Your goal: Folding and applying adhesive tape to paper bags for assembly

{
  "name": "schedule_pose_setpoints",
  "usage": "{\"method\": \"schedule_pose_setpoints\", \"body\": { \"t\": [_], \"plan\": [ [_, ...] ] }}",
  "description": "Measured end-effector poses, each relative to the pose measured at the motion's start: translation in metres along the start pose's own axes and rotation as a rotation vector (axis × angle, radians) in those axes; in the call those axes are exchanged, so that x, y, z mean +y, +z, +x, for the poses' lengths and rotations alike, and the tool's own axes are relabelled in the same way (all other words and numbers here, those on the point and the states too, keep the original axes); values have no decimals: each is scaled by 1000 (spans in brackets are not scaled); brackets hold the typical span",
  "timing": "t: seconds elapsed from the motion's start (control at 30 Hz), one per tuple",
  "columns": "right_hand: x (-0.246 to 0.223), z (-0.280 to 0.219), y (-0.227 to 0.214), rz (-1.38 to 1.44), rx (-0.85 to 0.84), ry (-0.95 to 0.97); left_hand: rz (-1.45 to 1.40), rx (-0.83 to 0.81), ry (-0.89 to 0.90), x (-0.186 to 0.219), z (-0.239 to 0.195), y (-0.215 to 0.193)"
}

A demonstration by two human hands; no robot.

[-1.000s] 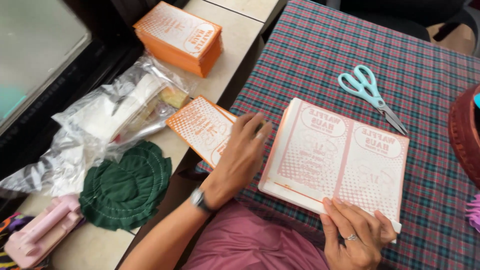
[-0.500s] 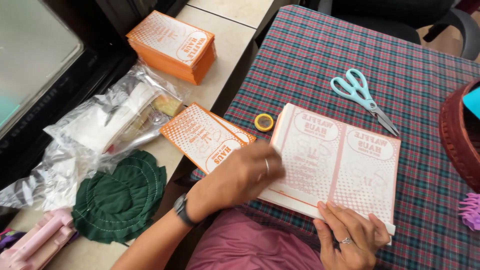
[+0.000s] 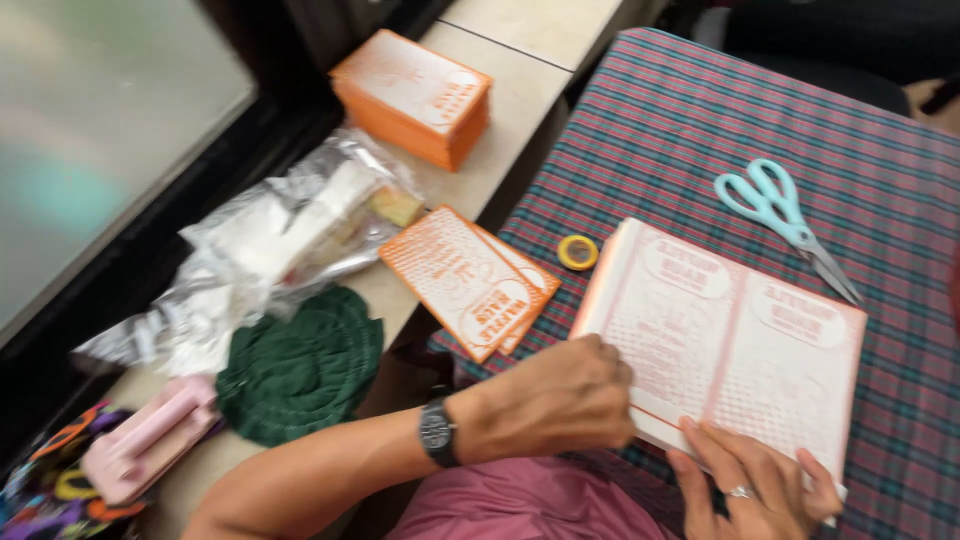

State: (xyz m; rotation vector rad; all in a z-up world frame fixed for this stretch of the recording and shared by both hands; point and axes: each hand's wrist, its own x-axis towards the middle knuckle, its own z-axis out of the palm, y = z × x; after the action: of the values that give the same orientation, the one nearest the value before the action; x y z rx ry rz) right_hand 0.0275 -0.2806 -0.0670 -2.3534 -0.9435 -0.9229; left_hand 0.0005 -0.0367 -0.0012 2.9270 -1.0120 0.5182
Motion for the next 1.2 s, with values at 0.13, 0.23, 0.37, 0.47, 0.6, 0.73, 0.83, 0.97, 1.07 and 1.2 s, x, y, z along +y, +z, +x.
{"method": "schedule_pose_setpoints", "body": {
  "t": [0.13,0.23,0.37,0.47,0.6,0.73,0.83,0.97,1.07,1.2],
  "plan": [
    [7,-3,-1,-98,-122,59,-101,93,5,4,-1,1],
    [14,-2,0,-186,-198,83,-68,119,0,3,-1,6],
    [15,5,-1,-240,-235,68,23,213,15,2,-4,22],
    [12,23,-2,-124,-93,-87,61,241,13,5,-5,26],
    [-11,39,-2,-45,-50,-117,102,262,27,16,-4,4],
    [-29,61,-7,118,-29,-221,170,243,1,23,-5,-11],
    [-31,66,-9,174,-38,-276,168,267,-29,25,-8,-16],
    [-28,73,-17,198,-42,-281,5,372,-130,14,-11,-19],
    [-24,79,-28,301,-104,-234,-144,340,-144,-5,-21,-4],
    [-13,85,-39,436,-53,-237,-357,459,-102,-22,-27,7]
  ]
}}
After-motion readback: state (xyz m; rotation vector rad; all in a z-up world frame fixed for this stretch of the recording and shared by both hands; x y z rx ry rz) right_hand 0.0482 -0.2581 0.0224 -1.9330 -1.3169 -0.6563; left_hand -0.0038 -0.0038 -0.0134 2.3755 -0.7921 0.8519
